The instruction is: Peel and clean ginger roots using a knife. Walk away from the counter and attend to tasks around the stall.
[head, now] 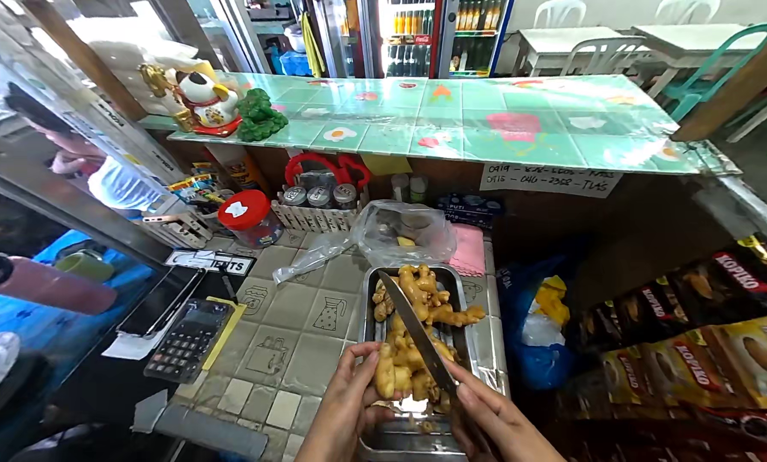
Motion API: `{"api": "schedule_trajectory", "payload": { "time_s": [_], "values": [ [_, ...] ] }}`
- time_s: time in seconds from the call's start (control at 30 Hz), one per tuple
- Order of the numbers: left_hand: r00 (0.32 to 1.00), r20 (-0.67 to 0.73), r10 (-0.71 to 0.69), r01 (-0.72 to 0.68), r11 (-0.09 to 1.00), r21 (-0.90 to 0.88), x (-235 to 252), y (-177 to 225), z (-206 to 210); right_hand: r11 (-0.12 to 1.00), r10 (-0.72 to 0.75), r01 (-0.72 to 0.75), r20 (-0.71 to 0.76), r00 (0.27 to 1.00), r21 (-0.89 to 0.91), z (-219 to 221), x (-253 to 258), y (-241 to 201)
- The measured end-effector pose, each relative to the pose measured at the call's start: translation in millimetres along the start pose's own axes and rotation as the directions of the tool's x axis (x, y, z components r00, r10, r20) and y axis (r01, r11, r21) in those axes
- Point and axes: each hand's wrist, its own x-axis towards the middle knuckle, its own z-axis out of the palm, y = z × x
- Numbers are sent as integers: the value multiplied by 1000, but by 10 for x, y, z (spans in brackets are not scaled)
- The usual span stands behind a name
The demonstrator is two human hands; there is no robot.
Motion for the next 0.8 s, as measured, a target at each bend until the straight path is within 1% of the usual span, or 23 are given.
{"api": "schedule_trajectory", "payload": {
  "time_s": [0.03,0.1,0.17,0.23,0.3,0.43,0.5,0.57,0.63,0.7,0.8],
  "values": [
    [1000,19,20,-20,999,25,8,-17,-25,999,37,-37,-9,999,28,-6,1,15],
    [992,103,69,-79,992,97,12,-42,-84,992,101,-98,-39,994,78,-17,0,50],
    [977,189,99,-136,971,195,7,-33,-122,988,133,-128,-51,990,88,-17,12,60],
    [964,241,112,-178,947,269,-3,-4,-138,993,104,-101,-48,993,65,-8,13,47],
    [962,248,114,-189,934,304,-17,30,-131,999,48,-48,2,999,-11,1,16,2],
    [963,210,170,-216,952,216,-12,42,-151,997,-65,67,74,995,-26,36,-30,-38],
    [963,202,179,-209,967,142,-1,61,-154,989,-118,126,110,987,-73,50,-46,-46],
    [970,170,174,-178,984,7,2,84,-115,972,-148,168,130,980,-162,67,-55,-54],
    [981,109,160,-152,985,-79,4,90,-47,939,-176,211,146,973,-273,107,-68,-79],
    [981,110,161,-155,986,-63,10,86,23,876,-209,239,116,971,-419,169,-89,-112],
    [967,172,186,-180,982,-48,-41,107,116,769,-279,246,37,960,-591,244,-114,-135]
  ]
}}
